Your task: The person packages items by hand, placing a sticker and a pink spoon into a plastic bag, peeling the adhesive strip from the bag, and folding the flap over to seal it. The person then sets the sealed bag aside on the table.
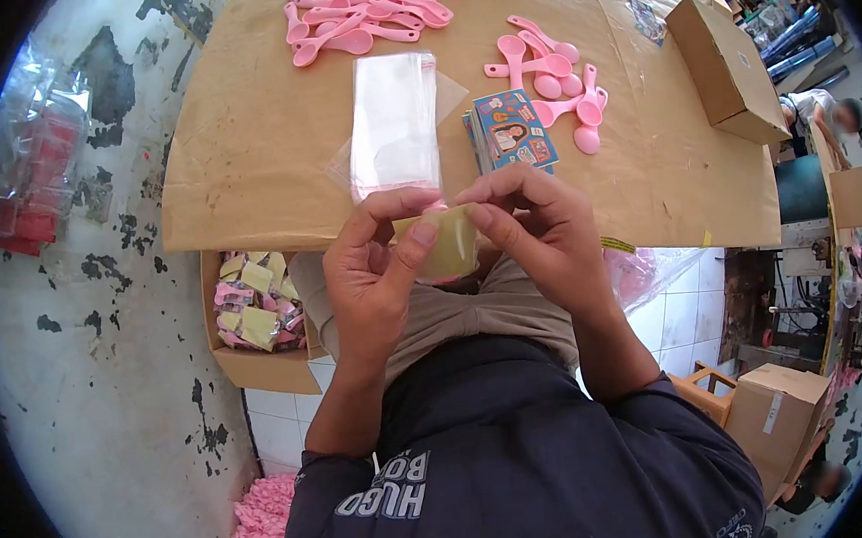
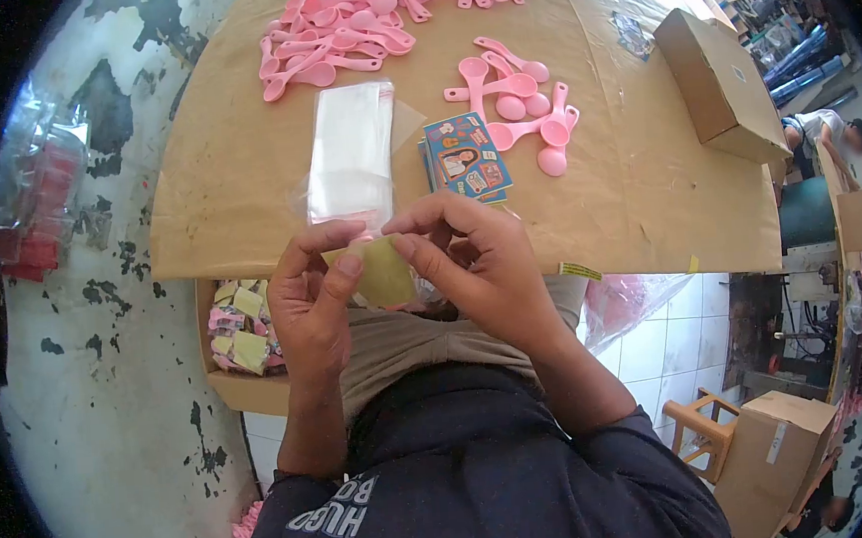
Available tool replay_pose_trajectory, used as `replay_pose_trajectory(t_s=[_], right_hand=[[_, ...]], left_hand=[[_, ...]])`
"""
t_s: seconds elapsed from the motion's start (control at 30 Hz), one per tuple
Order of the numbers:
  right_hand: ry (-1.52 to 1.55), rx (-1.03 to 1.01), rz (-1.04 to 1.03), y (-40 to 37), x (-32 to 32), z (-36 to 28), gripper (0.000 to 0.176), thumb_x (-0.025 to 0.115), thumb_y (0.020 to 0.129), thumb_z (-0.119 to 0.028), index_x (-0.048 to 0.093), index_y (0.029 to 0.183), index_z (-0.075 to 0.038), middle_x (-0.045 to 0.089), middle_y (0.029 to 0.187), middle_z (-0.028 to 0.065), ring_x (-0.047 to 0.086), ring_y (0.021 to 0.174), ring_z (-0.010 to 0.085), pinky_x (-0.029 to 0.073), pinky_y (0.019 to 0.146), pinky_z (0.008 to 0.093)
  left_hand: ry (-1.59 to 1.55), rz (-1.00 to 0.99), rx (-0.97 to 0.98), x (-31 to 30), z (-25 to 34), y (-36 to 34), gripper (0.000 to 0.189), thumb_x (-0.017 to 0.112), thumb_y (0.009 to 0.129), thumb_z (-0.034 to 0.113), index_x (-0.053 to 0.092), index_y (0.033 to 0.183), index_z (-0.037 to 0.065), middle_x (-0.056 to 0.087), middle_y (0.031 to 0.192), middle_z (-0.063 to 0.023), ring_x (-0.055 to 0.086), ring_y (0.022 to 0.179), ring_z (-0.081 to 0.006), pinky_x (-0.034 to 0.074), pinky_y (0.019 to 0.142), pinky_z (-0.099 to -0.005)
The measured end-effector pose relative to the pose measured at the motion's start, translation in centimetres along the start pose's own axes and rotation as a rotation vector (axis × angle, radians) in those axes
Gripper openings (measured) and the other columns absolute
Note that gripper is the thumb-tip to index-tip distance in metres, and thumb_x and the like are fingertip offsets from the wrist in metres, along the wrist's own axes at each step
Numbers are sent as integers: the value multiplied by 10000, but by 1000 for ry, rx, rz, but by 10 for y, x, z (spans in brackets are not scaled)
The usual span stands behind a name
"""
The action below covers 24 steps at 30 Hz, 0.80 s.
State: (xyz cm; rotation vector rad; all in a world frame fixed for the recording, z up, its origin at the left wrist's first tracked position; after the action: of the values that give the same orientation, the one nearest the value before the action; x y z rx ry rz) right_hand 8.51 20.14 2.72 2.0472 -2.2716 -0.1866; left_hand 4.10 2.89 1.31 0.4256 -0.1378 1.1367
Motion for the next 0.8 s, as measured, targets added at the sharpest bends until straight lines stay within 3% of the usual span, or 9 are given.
replay_pose_trajectory(t_s=[0.1, 0.17, 0.27, 0.4, 0.47, 0.8], right_hand=[[38, -37, 11, 1, -3, 0, 186, 674, 991, -91, 661, 1159, -12, 671, 897, -10, 558, 739, 2, 423, 606, 184], [115, 46, 24, 1, -8, 2, 161, 673, 997, -100, 670, 1135, -17, 663, 899, -20, 551, 742, 0, 426, 615, 180], [152, 31, 33, 1, -10, 1, 132, 659, 1005, -89, 672, 1114, -17, 647, 889, -32, 546, 748, 3, 425, 627, 178], [226, 46, 50, 0, -9, 1, 101, 623, 1021, -69, 679, 1084, -14, 630, 880, -34, 528, 728, 11, 414, 625, 183], [242, -77, -3, -1, -11, 0, 110, 591, 1029, -48, 692, 1048, -11, 624, 905, -12, 511, 708, 20, 397, 612, 190], [202, -90, -97, -2, -6, -12, 109, 577, 985, -28, 683, 982, 0, 609, 953, 1, 514, 752, 20, 392, 593, 183]], left_hand=[[-1, 53, -57, -2, 3, 0, 233, 645, 998, 43, 648, 1216, -40, 705, 1179, -109, 672, 1028, -123, 589, 800, -243], [65, 52, -165, -7, -1, 0, 218, 662, 995, 61, 673, 1188, -40, 747, 1108, -98, 690, 945, -89, 570, 721, -220], [123, 70, -159, -2, 6, 2, 186, 671, 993, 67, 697, 1151, -27, 769, 1060, -97, 697, 868, -71, 541, 674, -199], [149, 37, -70, -8, 7, 2, 174, 677, 990, 66, 702, 1139, -20, 765, 1045, -86, 691, 861, -71, 543, 669, -198], [187, -69, 72, -6, 13, 2, 147, 659, 990, 38, 705, 1120, -14, 760, 1001, -71, 683, 851, -68, 541, 678, -198], [10, -33, 39, -16, 16, -2, 126, 599, 940, -53, 674, 1036, -23, 734, 947, -61, 682, 867, -86, 551, 766, -236]])
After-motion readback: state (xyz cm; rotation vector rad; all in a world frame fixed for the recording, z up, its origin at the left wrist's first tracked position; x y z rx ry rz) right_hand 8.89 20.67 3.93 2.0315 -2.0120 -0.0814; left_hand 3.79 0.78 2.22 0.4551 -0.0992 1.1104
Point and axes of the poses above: each hand's wrist, its own y-axis towards the middle knuckle, its own x-axis out of the palm, z = x × y, the point moved 5 cm from there along y, towards the middle knuckle
